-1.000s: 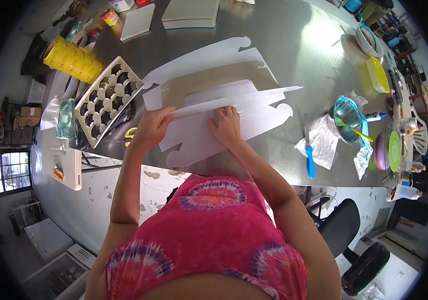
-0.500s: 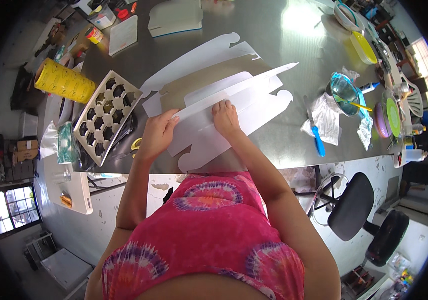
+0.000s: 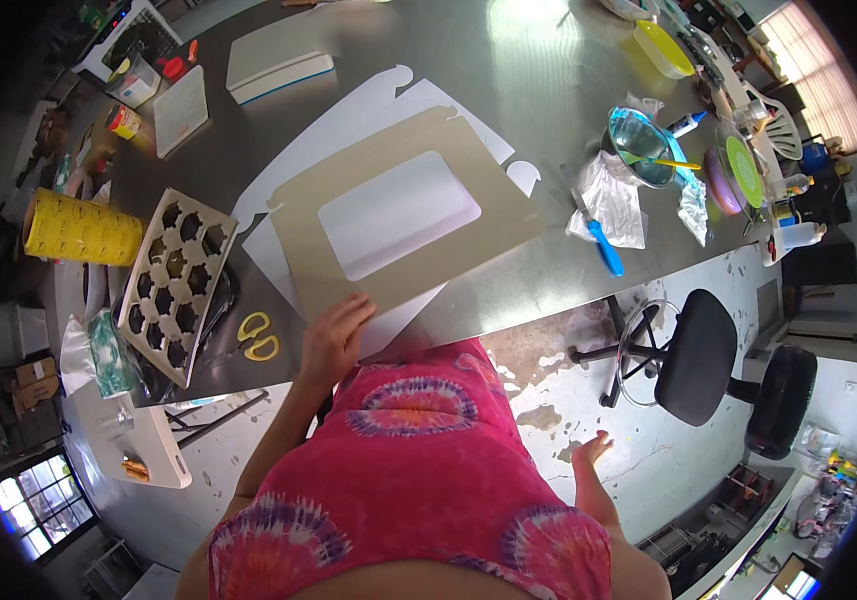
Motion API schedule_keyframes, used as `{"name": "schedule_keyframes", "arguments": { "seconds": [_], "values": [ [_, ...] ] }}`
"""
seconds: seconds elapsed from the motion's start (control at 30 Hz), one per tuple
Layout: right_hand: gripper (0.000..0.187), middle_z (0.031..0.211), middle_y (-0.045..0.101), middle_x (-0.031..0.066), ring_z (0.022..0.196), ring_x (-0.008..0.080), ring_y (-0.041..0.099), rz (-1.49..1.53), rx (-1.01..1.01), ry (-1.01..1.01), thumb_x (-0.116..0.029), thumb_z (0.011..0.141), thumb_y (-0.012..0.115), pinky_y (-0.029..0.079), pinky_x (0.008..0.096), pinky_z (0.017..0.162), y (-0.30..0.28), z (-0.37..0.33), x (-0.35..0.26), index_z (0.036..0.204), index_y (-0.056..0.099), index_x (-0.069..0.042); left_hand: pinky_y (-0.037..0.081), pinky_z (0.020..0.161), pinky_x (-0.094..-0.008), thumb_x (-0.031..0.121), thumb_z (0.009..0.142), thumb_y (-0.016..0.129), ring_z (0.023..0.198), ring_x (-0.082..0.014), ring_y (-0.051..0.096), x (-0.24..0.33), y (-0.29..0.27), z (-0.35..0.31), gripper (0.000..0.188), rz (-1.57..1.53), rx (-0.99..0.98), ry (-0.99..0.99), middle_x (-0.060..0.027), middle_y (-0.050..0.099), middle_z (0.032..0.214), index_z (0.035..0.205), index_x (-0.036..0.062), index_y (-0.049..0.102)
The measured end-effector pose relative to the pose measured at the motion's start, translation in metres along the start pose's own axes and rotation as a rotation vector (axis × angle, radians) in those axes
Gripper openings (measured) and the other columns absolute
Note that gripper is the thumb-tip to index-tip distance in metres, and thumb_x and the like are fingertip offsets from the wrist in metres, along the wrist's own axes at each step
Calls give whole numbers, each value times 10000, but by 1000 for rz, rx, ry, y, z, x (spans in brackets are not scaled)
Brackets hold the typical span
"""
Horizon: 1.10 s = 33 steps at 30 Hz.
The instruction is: Removing cardboard punch-outs and folding bakery box components for cupcakes or pastries.
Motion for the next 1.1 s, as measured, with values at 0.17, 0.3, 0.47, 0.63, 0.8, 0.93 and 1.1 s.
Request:
{"name": "schedule_keyframes", "arguments": {
  "seconds": [0.17, 0.3, 0.47, 0.63, 0.8, 0.93, 1.1],
  "values": [
    [191, 794, 626, 198, 778, 343, 616, 147, -164, -333, -37, 764, 470, 479, 402, 681, -24, -24, -108, 864, 632, -32, 455, 851, -381, -5, 711, 597, 1018, -297, 543, -13, 23, -22, 334, 32, -11, 7, -119, 582, 1078, 1037, 66, 619],
    [273, 1062, 502, 185, 977, 353, 520, 579, -99, -1063, 106, 628, 504, 435, 395, 839, -86, -71, -264, 858, 580, -19, 440, 843, -390, -1, 687, 601, 1012, -291, 510, -8, 28, -24, 414, 142, -24, -74, -118, 540, 1089, 1091, 92, 595],
    [446, 1171, 485, 117, 1070, 318, 473, 441, -68, -1644, -110, 689, 667, 409, 402, 893, -126, -112, -412, 1124, 570, -129, 424, 846, -397, -3, 663, 571, 1022, -284, 488, -5, 38, -28, 473, 294, -6, -100, -106, 522, 1092, 1123, 104, 583],
    [359, 980, 538, 50, 946, 214, 516, 337, -141, -1998, -154, 693, 636, 432, 358, 831, -90, -115, -450, 1044, 590, -96, 425, 840, -386, 35, 693, 532, 982, -265, 497, -1, 46, -28, 431, 429, 20, -139, -103, 525, 1040, 1118, 83, 583],
    [280, 901, 533, 43, 869, 199, 541, 354, -37, -2085, -147, 691, 624, 469, 314, 730, -73, -119, -453, 960, 599, -75, 432, 811, -360, 84, 709, 535, 908, -235, 520, 1, 61, -21, 323, 515, 78, -166, -82, 539, 950, 1024, 41, 591],
    [159, 816, 530, 33, 792, 182, 567, 317, -73, -2050, -194, 719, 631, 489, 294, 611, -66, -114, -470, 810, 578, -76, 411, 780, -394, 132, 703, 552, 797, -227, 519, -10, 67, -8, 152, 504, 26, -326, -74, 519, 832, 834, 58, 567],
    [259, 844, 563, 31, 772, 203, 572, 75, -399, -2006, -315, 723, 669, 475, 325, 609, -49, -106, -511, 811, 560, -97, 314, 854, -511, 200, 722, 561, 881, -259, 494, -25, 62, 20, 167, 526, -7, -404, -93, 512, 860, 824, 72, 524]
  ]
}}
Point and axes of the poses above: each hand's wrist, its own z-axis towards the middle knuckle, its own y-axis out of the palm, x = y × z, the point moved 4 cm from there along z, towards the middle knuckle
